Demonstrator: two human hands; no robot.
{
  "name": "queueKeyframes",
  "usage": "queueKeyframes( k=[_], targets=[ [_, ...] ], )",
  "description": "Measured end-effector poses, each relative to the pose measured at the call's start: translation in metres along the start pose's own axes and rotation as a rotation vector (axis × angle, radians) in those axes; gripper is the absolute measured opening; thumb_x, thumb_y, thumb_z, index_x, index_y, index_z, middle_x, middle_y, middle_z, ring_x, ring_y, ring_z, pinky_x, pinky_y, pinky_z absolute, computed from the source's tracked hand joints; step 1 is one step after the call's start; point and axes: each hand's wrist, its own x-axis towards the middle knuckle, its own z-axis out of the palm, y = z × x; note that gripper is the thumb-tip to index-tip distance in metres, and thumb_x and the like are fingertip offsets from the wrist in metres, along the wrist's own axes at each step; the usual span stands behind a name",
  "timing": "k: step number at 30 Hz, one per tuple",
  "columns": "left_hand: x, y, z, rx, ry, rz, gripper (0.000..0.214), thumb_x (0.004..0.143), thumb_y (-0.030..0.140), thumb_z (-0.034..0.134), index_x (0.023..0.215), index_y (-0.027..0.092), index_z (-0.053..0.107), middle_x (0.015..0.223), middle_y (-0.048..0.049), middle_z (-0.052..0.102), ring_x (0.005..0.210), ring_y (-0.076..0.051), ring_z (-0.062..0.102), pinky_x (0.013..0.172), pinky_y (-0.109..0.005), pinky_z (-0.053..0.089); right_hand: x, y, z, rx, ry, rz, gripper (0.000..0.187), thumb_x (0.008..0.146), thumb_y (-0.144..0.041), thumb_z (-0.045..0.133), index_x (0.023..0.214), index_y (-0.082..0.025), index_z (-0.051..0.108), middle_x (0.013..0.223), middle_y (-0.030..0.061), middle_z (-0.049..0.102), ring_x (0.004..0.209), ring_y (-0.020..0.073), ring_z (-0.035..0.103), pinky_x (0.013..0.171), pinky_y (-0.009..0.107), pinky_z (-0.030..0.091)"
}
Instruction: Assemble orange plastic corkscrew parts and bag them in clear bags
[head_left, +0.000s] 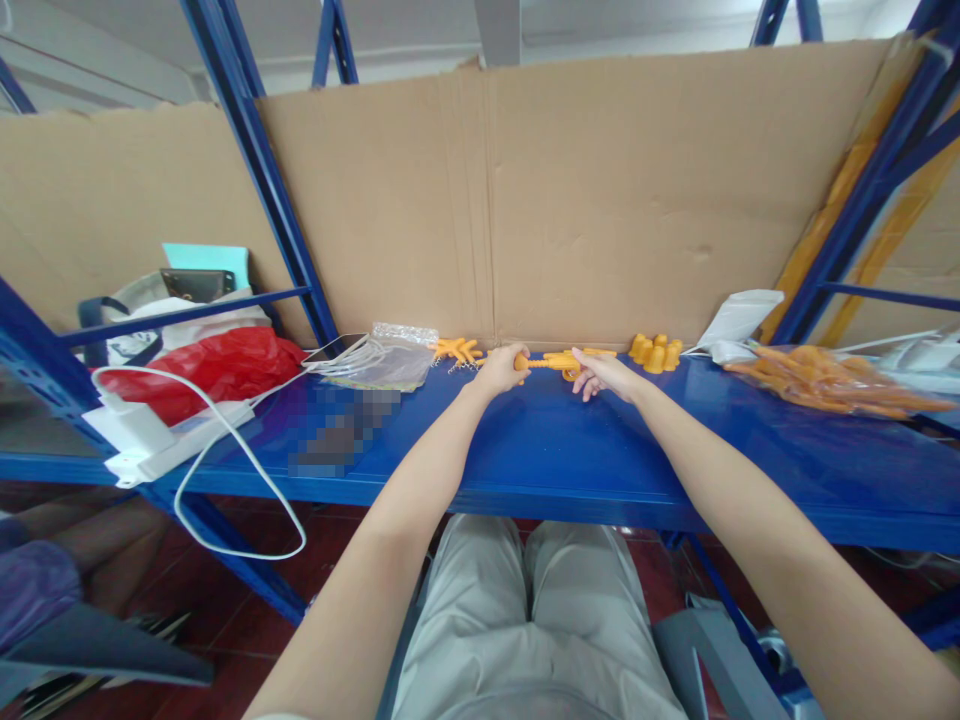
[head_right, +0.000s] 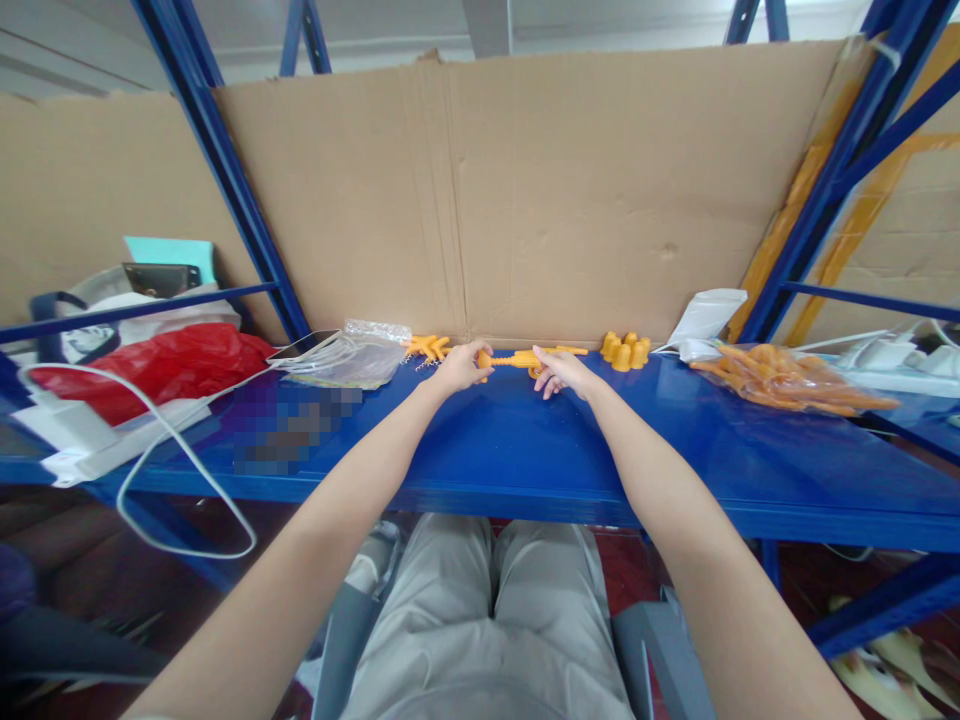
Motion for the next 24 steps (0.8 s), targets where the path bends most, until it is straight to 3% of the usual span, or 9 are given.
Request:
queueKeyframes(
  k=[5, 11, 14, 19, 24],
  targets=[
    [0.0007, -0.0013, 0.0017, 0.001, 0.007, 0.004, 0.026, 0.074, 0.010, 0.071, 0.098, 0.018, 0.064, 0.078, 0.0001, 0.065, 0.073, -0.014, 0.065, 0.073, -0.025, 0.049, 0.0009, 0.0016, -0.0017, -0.025, 0.020, 0.004, 0.047, 0.096, -0.055, 0.043, 0.104, -0.012, 0.061, 0.069, 0.0081, 0.072, 0.040, 0.0107, 0.058, 0.038, 0.018, 0.039],
    [0.0016, -0.0049, 0.0028, 0.037, 0.023, 0.019, 0.026, 0.073, 0.010, 0.071, 0.096, 0.018, 0.064, 0.080, -0.0002, 0.067, 0.077, -0.015, 0.066, 0.076, -0.026, 0.050, 0.0027, 0.0042, -0.0032, -0.014, 0.071, -0.069, 0.025, 0.092, -0.031, 0.062, 0.112, -0.016, 0.061, 0.094, 0.0085, 0.074, 0.051, 0.0072, 0.062, 0.045, 0.016, 0.045],
    [0.0017, -0.0051, 0.0028, 0.038, 0.020, 0.018, 0.026, 0.073, 0.011, 0.071, 0.096, 0.018, 0.064, 0.079, -0.0004, 0.067, 0.077, -0.016, 0.067, 0.077, -0.026, 0.050, 0.0047, 0.0048, -0.0027, -0.035, 0.069, -0.074, 0.020, 0.094, -0.032, 0.058, 0.102, -0.014, 0.064, 0.089, 0.0090, 0.074, 0.048, 0.0068, 0.060, 0.043, 0.015, 0.043],
    [0.0018, -0.0048, 0.0027, 0.046, 0.024, 0.023, 0.025, 0.073, 0.011, 0.071, 0.096, 0.018, 0.064, 0.078, 0.0000, 0.067, 0.077, -0.016, 0.067, 0.077, -0.026, 0.050, 0.0051, 0.0033, -0.0011, -0.051, 0.077, -0.061, 0.030, 0.097, -0.035, 0.052, 0.079, -0.014, 0.060, 0.074, 0.0073, 0.071, 0.046, 0.0070, 0.057, 0.042, 0.015, 0.041],
    [0.0009, -0.0040, 0.0020, 0.050, 0.001, 0.016, 0.026, 0.075, 0.012, 0.070, 0.100, 0.018, 0.064, 0.076, 0.0004, 0.067, 0.071, -0.015, 0.067, 0.075, -0.026, 0.051, 0.0032, 0.0020, 0.0007, -0.044, 0.081, -0.053, 0.034, 0.098, -0.037, 0.050, 0.073, -0.014, 0.058, 0.063, 0.0043, 0.066, 0.044, 0.0072, 0.056, 0.041, 0.015, 0.040]
  ],
)
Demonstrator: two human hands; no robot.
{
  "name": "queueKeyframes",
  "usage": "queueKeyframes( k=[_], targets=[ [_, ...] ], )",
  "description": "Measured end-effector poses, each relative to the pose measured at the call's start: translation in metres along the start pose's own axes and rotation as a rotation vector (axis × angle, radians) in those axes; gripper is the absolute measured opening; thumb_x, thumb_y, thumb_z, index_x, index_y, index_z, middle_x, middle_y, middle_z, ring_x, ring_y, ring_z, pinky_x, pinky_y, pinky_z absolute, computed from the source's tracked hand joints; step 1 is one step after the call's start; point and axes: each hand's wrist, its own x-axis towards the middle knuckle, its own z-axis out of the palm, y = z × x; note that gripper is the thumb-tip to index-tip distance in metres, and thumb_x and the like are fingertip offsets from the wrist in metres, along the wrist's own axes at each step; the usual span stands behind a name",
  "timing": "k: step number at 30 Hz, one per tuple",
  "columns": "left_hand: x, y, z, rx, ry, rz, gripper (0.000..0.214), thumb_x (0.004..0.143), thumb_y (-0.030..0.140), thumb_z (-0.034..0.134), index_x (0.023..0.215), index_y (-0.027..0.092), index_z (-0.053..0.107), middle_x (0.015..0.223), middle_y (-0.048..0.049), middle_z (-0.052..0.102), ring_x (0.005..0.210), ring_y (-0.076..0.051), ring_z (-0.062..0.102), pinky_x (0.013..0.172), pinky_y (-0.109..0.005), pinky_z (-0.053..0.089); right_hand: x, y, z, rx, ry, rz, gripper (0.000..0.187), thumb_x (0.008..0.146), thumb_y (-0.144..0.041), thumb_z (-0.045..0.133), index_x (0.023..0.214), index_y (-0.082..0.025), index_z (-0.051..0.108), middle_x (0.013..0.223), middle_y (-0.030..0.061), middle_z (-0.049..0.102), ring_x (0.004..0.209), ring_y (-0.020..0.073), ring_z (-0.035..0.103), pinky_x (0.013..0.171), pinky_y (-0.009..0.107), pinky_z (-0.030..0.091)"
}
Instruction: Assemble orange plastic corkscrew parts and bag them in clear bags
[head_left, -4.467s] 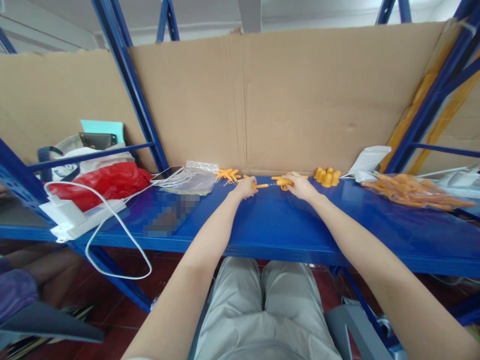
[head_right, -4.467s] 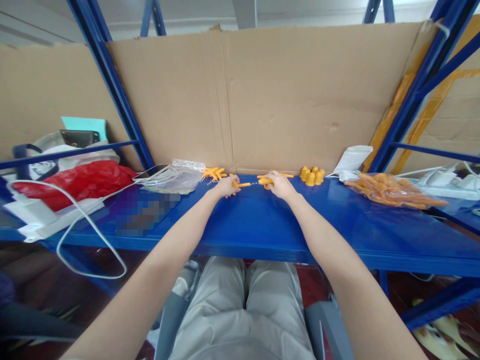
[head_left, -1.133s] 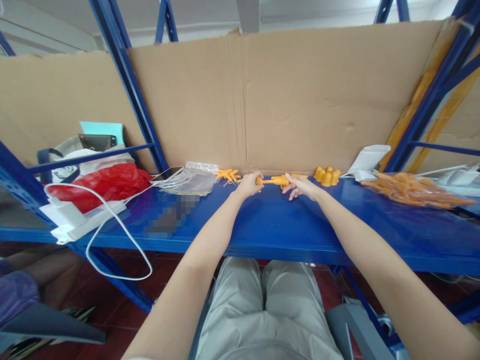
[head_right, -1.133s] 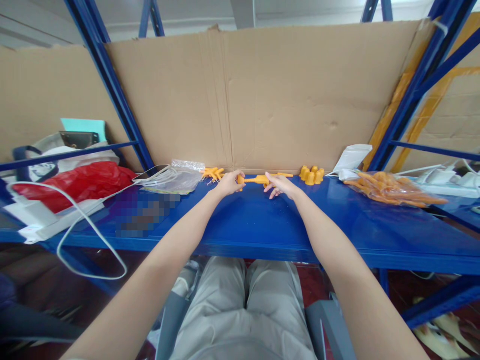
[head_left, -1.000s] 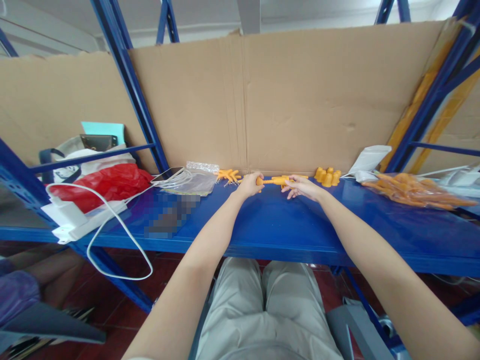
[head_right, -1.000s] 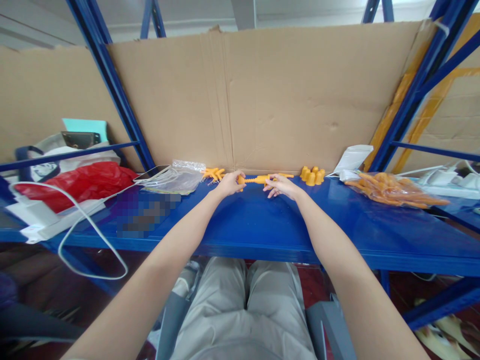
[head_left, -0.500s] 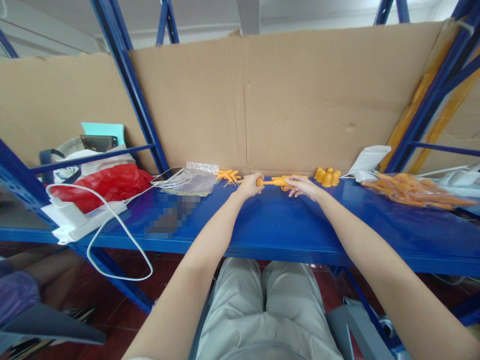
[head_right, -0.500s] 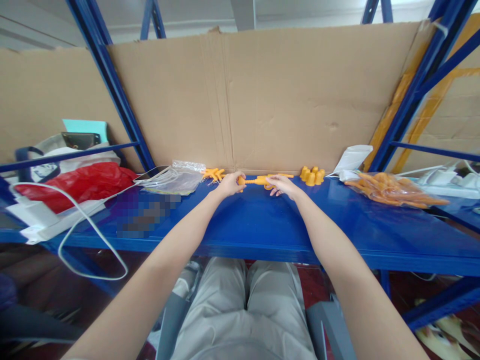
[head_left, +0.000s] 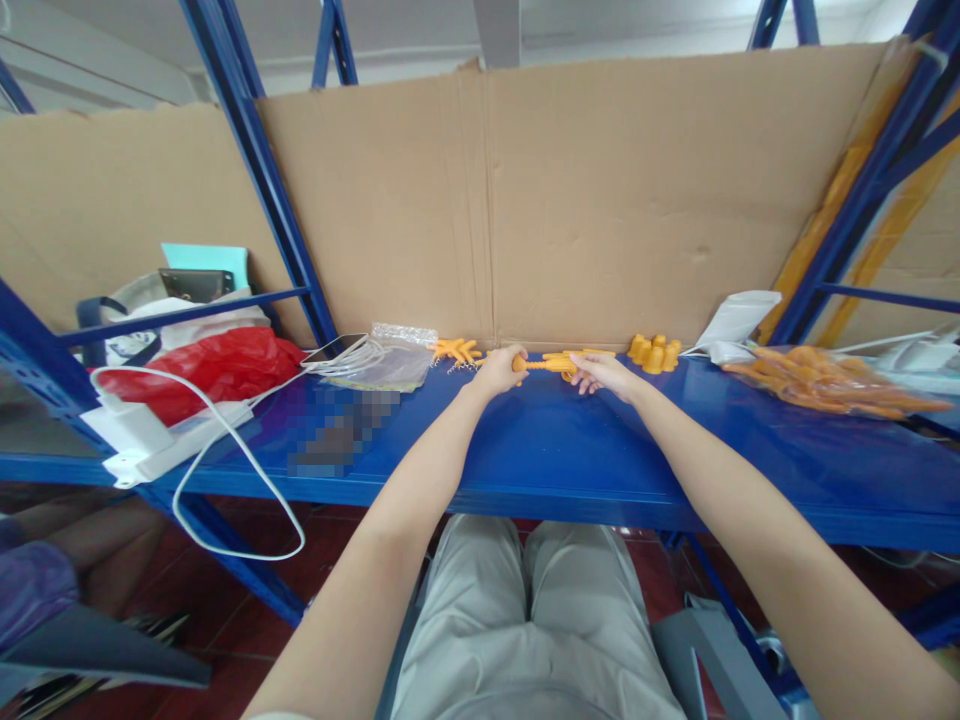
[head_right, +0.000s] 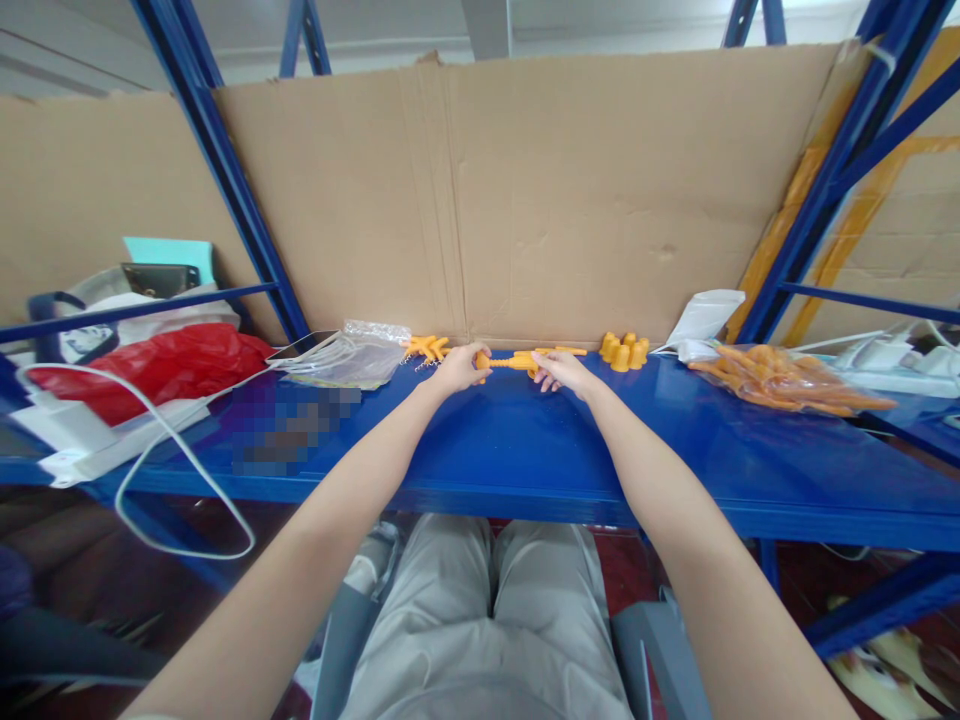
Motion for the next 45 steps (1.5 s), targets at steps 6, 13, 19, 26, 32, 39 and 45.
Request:
queueKeyframes(
  k=[6, 13, 19, 26, 32, 39, 45],
  targets=[
    [-0.001, 0.002, -0.001, 0.005, 0.011, -0.007, 0.025, 0.074, 0.011, 0.071, 0.097, 0.019, 0.064, 0.080, -0.0006, 0.068, 0.077, -0.016, 0.067, 0.076, -0.026, 0.051, 0.001, 0.002, 0.000, -0.013, -0.001, -0.015, 0.037, 0.095, -0.042, 0.053, 0.069, -0.015, 0.057, 0.061, 0.0036, 0.065, 0.043, 0.0070, 0.055, 0.040, 0.015, 0.038],
    [-0.001, 0.003, -0.001, 0.001, 0.039, -0.018, 0.025, 0.074, 0.011, 0.071, 0.097, 0.018, 0.065, 0.082, -0.0020, 0.068, 0.083, -0.018, 0.067, 0.080, -0.029, 0.050, 0.002, 0.001, 0.001, -0.021, 0.012, 0.004, 0.035, 0.098, -0.041, 0.048, 0.076, -0.015, 0.057, 0.060, 0.0026, 0.065, 0.040, 0.0076, 0.055, 0.038, 0.016, 0.036],
    [-0.001, -0.001, -0.001, -0.034, 0.031, -0.035, 0.025, 0.074, 0.009, 0.068, 0.098, 0.018, 0.065, 0.085, -0.0033, 0.069, 0.083, -0.018, 0.068, 0.080, -0.028, 0.051, 0.008, 0.003, -0.009, -0.171, 0.209, -0.036, 0.036, 0.101, -0.035, 0.041, 0.081, -0.014, 0.061, 0.061, 0.0037, 0.066, 0.038, 0.0071, 0.051, 0.040, 0.017, 0.036],
    [0.001, -0.012, 0.000, 0.055, 0.091, 0.022, 0.028, 0.076, 0.006, 0.061, 0.100, 0.018, 0.068, 0.102, -0.0075, 0.071, 0.102, -0.022, 0.065, 0.093, -0.032, 0.049, 0.011, 0.013, -0.036, -0.665, 0.407, -0.067, 0.026, 0.091, -0.023, 0.048, 0.079, -0.016, 0.070, 0.066, 0.0089, 0.070, 0.058, 0.0185, 0.066, 0.065, 0.028, 0.050],
    [0.008, -0.018, 0.002, 0.028, 0.084, -0.087, 0.035, 0.079, 0.004, 0.055, 0.109, 0.016, 0.068, 0.111, -0.0102, 0.068, 0.088, -0.018, 0.068, 0.089, -0.031, 0.051, 0.015, 0.026, -0.051, -0.675, 0.452, -0.049, 0.029, 0.088, -0.022, 0.046, 0.081, -0.019, 0.073, 0.069, 0.0117, 0.070, 0.073, 0.0242, 0.068, 0.075, 0.036, 0.052],
    [0.035, -0.018, 0.011, 0.152, 0.033, -0.102, 0.034, 0.075, -0.002, 0.055, 0.099, 0.016, 0.071, 0.104, -0.0112, 0.071, 0.106, -0.023, 0.064, 0.094, -0.032, 0.048, 0.012, 0.029, -0.059, -0.642, 0.471, 0.037, 0.028, 0.088, -0.023, 0.046, 0.082, -0.016, 0.072, 0.072, 0.0155, 0.070, 0.076, 0.0275, 0.069, 0.076, 0.040, 0.053],
    [0.058, -0.004, 0.019, 0.207, -0.093, -0.111, 0.031, 0.073, 0.002, 0.060, 0.099, 0.015, 0.070, 0.106, -0.0132, 0.071, 0.108, -0.026, 0.064, 0.094, -0.031, 0.048, 0.014, 0.036, -0.068, -0.624, 0.483, 0.093, 0.029, 0.090, -0.028, 0.046, 0.082, -0.016, 0.071, 0.074, 0.0185, 0.070, 0.081, 0.0305, 0.069, 0.079, 0.042, 0.054]
  ],
)
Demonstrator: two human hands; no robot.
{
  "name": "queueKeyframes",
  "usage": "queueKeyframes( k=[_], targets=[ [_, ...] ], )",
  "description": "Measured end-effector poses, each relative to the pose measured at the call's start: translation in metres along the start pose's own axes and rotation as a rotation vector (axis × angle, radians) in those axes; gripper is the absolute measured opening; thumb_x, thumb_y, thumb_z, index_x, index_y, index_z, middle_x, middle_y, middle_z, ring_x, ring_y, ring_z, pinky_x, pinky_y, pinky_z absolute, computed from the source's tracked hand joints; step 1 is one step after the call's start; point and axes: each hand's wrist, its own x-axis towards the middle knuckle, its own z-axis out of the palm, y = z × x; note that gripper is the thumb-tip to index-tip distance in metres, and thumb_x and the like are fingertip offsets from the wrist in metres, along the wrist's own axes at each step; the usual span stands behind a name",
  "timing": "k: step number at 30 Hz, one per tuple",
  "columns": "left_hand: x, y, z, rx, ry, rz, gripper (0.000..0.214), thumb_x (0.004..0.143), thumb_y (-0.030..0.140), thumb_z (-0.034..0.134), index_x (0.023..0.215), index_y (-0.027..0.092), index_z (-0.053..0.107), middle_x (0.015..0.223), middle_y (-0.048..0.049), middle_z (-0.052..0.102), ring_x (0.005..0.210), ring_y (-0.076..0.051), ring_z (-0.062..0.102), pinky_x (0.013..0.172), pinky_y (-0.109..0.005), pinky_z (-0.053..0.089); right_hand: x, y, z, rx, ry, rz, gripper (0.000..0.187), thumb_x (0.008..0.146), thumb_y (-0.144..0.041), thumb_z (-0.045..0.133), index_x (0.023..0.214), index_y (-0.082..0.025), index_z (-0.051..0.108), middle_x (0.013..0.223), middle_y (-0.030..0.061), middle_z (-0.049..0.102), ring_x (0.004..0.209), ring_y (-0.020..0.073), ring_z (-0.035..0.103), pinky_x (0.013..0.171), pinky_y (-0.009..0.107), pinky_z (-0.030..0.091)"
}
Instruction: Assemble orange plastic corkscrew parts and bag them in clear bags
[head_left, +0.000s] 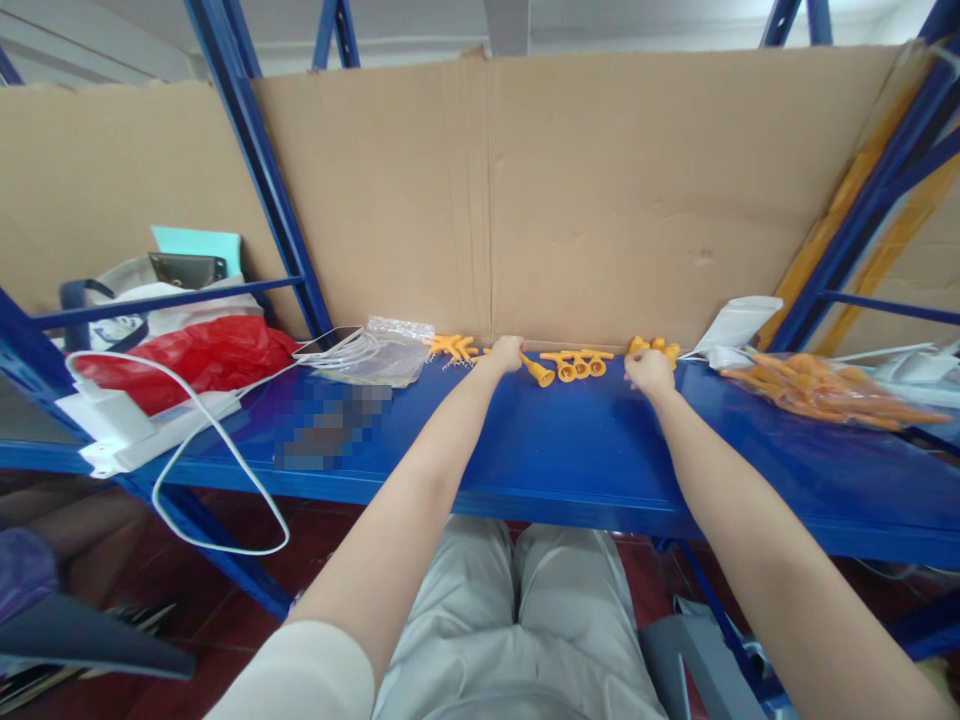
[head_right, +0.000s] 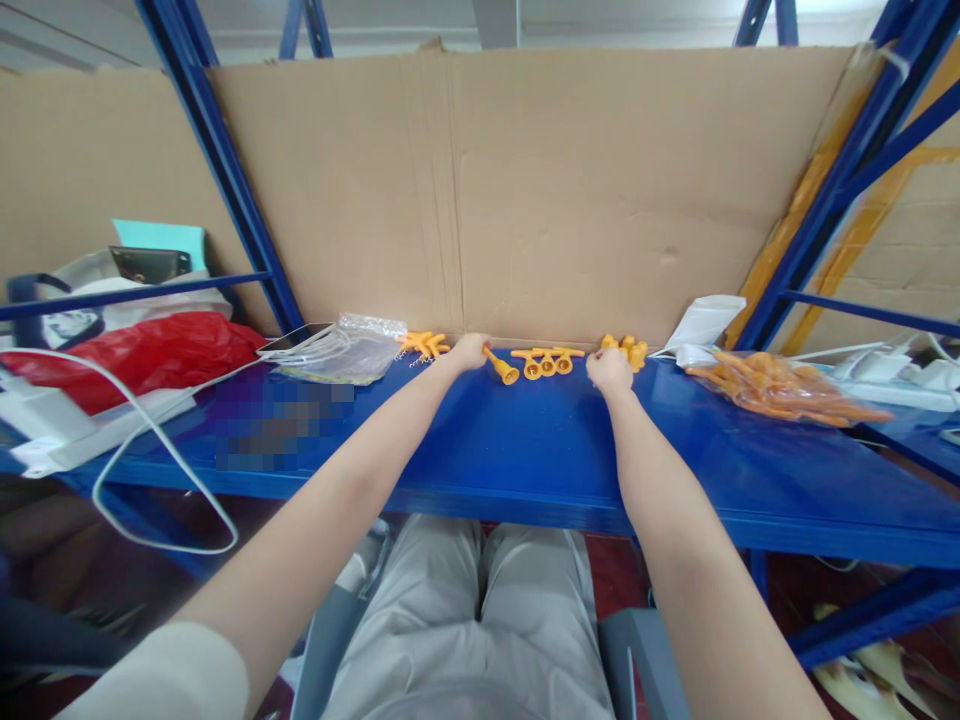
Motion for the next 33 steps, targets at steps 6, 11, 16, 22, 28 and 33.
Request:
queueKeyframes(
  k=[6, 11, 16, 22, 28, 33],
  targets=[
    [0.005, 0.018, 0.017, -0.135, 0.040, 0.077, 0.061, 0.077, 0.001, 0.056, 0.136, 0.013, 0.049, 0.133, -0.0162, 0.061, 0.125, -0.024, 0.055, 0.104, -0.031, 0.042, 0.006, 0.006, 0.004, 0.036, 0.004, -0.019, 0.031, 0.090, -0.033, 0.047, 0.080, -0.017, 0.073, 0.064, 0.0158, 0.068, 0.071, 0.0289, 0.069, 0.075, 0.043, 0.057],
    [0.002, 0.032, 0.022, -0.131, 0.029, 0.054, 0.052, 0.077, 0.009, 0.062, 0.129, 0.011, 0.057, 0.130, -0.0184, 0.062, 0.124, -0.026, 0.057, 0.102, -0.032, 0.044, 0.003, 0.003, 0.004, 0.055, 0.005, 0.008, 0.030, 0.090, -0.031, 0.048, 0.078, -0.017, 0.071, 0.068, 0.0164, 0.069, 0.070, 0.0285, 0.070, 0.075, 0.044, 0.057],
    [-0.001, 0.046, 0.010, -0.071, -0.048, 0.002, 0.023, 0.080, 0.020, 0.061, 0.099, 0.015, 0.073, 0.108, -0.0156, 0.073, 0.104, -0.027, 0.067, 0.088, -0.032, 0.051, -0.003, -0.003, 0.001, 0.051, -0.013, 0.028, 0.030, 0.090, -0.029, 0.047, 0.077, -0.017, 0.071, 0.069, 0.0167, 0.069, 0.073, 0.0301, 0.070, 0.077, 0.046, 0.057],
    [-0.006, 0.051, 0.005, -0.056, -0.209, 0.104, 0.030, 0.087, 0.030, 0.053, 0.082, 0.013, 0.075, 0.082, -0.0124, 0.075, 0.084, -0.024, 0.071, 0.075, -0.027, 0.051, -0.007, -0.008, -0.001, 0.042, -0.012, 0.036, 0.030, 0.089, -0.029, 0.047, 0.077, -0.015, 0.070, 0.072, 0.0183, 0.070, 0.073, 0.0305, 0.070, 0.077, 0.046, 0.056],
    [-0.007, 0.036, 0.002, -0.047, -0.393, 0.169, 0.052, 0.088, 0.057, 0.047, 0.108, 0.016, 0.072, 0.107, -0.0070, 0.074, 0.101, -0.024, 0.067, 0.083, -0.025, 0.048, -0.009, -0.010, -0.002, 0.032, 0.010, 0.045, 0.027, 0.086, -0.026, 0.047, 0.075, -0.015, 0.070, 0.067, 0.0156, 0.067, 0.073, 0.0302, 0.069, 0.076, 0.045, 0.056],
    [-0.005, 0.019, 0.006, 0.008, -0.404, 0.217, 0.058, 0.083, 0.053, 0.057, 0.128, 0.016, 0.061, 0.128, -0.0090, 0.065, 0.111, -0.024, 0.063, 0.090, -0.026, 0.046, -0.007, -0.010, 0.000, 0.049, 0.010, 0.033, 0.025, 0.082, -0.027, 0.050, 0.073, -0.016, 0.071, 0.061, 0.0143, 0.065, 0.070, 0.0312, 0.068, 0.075, 0.048, 0.056]
  ],
)
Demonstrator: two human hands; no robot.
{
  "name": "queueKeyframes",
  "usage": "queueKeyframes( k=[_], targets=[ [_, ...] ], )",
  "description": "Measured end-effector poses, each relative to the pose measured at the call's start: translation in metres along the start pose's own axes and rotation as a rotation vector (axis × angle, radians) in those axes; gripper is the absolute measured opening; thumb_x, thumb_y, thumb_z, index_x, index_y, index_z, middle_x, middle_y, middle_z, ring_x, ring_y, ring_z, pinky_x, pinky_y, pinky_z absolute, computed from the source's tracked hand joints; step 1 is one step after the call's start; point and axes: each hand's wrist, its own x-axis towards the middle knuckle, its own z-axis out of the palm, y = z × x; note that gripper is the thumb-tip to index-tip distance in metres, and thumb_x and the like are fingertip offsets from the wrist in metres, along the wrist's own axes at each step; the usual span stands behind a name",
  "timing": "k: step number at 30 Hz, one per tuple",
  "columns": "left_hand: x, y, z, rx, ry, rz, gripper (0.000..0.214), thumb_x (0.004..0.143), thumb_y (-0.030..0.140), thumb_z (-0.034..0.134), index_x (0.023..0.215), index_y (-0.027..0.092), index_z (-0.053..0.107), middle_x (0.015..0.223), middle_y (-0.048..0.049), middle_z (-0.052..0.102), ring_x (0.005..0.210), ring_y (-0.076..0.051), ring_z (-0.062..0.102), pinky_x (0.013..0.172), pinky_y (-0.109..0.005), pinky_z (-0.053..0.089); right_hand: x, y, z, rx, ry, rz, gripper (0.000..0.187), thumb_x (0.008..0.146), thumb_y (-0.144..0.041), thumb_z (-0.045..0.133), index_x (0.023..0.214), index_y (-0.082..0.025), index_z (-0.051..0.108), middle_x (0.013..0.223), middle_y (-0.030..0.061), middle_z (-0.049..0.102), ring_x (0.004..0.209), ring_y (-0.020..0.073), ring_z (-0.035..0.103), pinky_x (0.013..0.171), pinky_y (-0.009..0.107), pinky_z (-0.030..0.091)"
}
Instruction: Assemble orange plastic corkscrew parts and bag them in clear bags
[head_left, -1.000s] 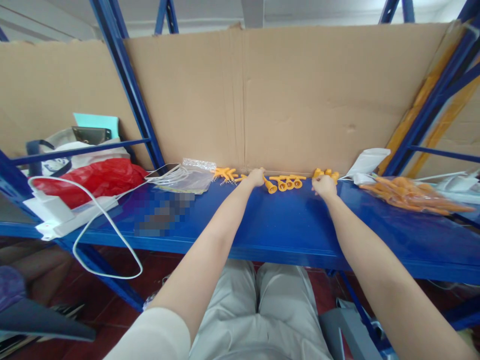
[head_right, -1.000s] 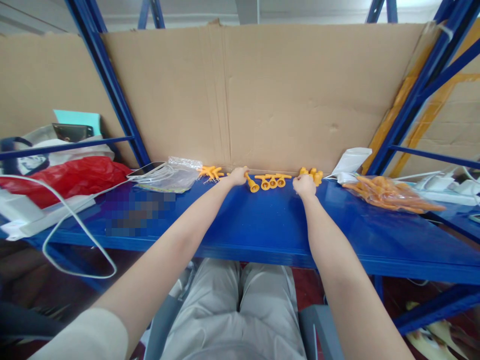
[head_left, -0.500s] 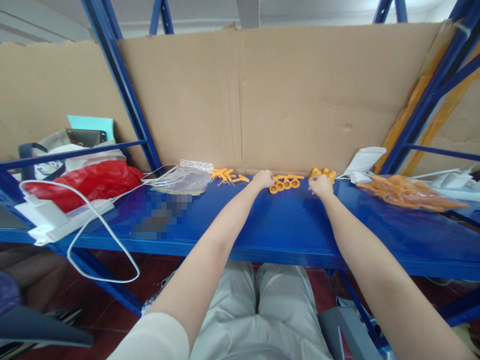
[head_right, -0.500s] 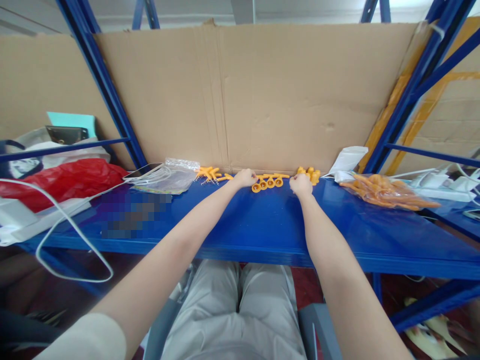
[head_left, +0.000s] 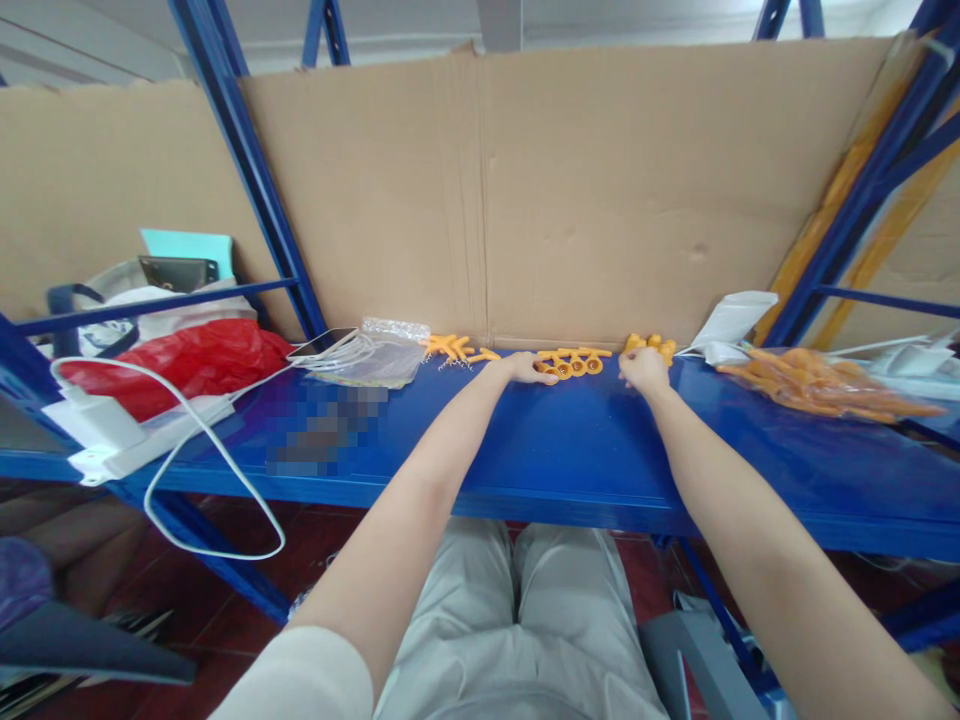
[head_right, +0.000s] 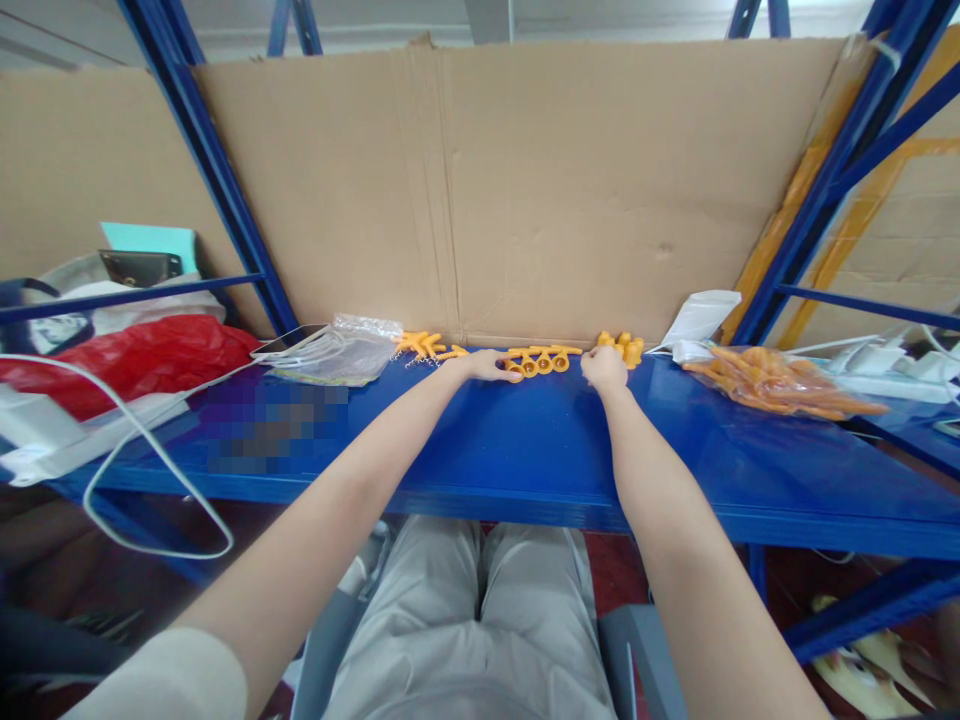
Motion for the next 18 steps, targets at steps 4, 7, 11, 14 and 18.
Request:
queueKeyframes(
  k=[4, 7, 11, 14, 18],
  targets=[
    [0.004, -0.009, 0.007, 0.023, 0.088, -0.021, 0.056, 0.085, 0.047, 0.059, 0.133, 0.019, 0.056, 0.132, -0.0091, 0.063, 0.118, -0.025, 0.060, 0.094, -0.027, 0.045, 0.007, 0.007, 0.004, 0.009, -0.007, -0.030, 0.024, 0.080, -0.028, 0.051, 0.075, -0.017, 0.072, 0.063, 0.0147, 0.066, 0.075, 0.0330, 0.068, 0.078, 0.050, 0.054],
    [0.005, -0.014, 0.009, 0.028, 0.123, -0.023, 0.050, 0.088, 0.041, 0.057, 0.133, 0.020, 0.056, 0.128, -0.0084, 0.066, 0.116, -0.023, 0.062, 0.093, -0.026, 0.046, 0.013, 0.013, 0.007, -0.002, 0.024, -0.046, 0.024, 0.079, -0.027, 0.051, 0.077, -0.017, 0.072, 0.072, 0.0157, 0.068, 0.085, 0.0340, 0.067, 0.083, 0.049, 0.052],
    [0.002, -0.017, 0.009, 0.035, 0.139, -0.039, 0.043, 0.091, 0.037, 0.055, 0.130, 0.020, 0.058, 0.125, -0.0070, 0.068, 0.113, -0.021, 0.063, 0.092, -0.024, 0.046, 0.018, 0.019, 0.006, -0.006, 0.084, -0.045, 0.022, 0.079, -0.026, 0.051, 0.077, -0.017, 0.071, 0.076, 0.0160, 0.068, 0.088, 0.0338, 0.065, 0.082, 0.049, 0.052],
    [-0.002, -0.014, 0.009, 0.069, 0.153, -0.067, 0.039, 0.091, 0.041, 0.055, 0.123, 0.019, 0.062, 0.123, -0.0077, 0.068, 0.111, -0.022, 0.064, 0.089, -0.025, 0.047, 0.020, 0.023, 0.002, -0.016, 0.152, -0.004, 0.023, 0.082, -0.025, 0.049, 0.078, -0.017, 0.070, 0.081, 0.0153, 0.067, 0.090, 0.0321, 0.065, 0.083, 0.047, 0.051],
    [-0.009, -0.004, 0.009, 0.118, 0.171, -0.107, 0.039, 0.091, 0.044, 0.054, 0.113, 0.015, 0.066, 0.117, -0.0118, 0.070, 0.107, -0.025, 0.066, 0.085, -0.027, 0.049, 0.021, 0.032, -0.004, -0.017, 0.316, 0.080, 0.027, 0.085, -0.022, 0.044, 0.089, -0.016, 0.070, 0.097, 0.0174, 0.066, 0.098, 0.0320, 0.064, 0.086, 0.047, 0.049]
  ],
)
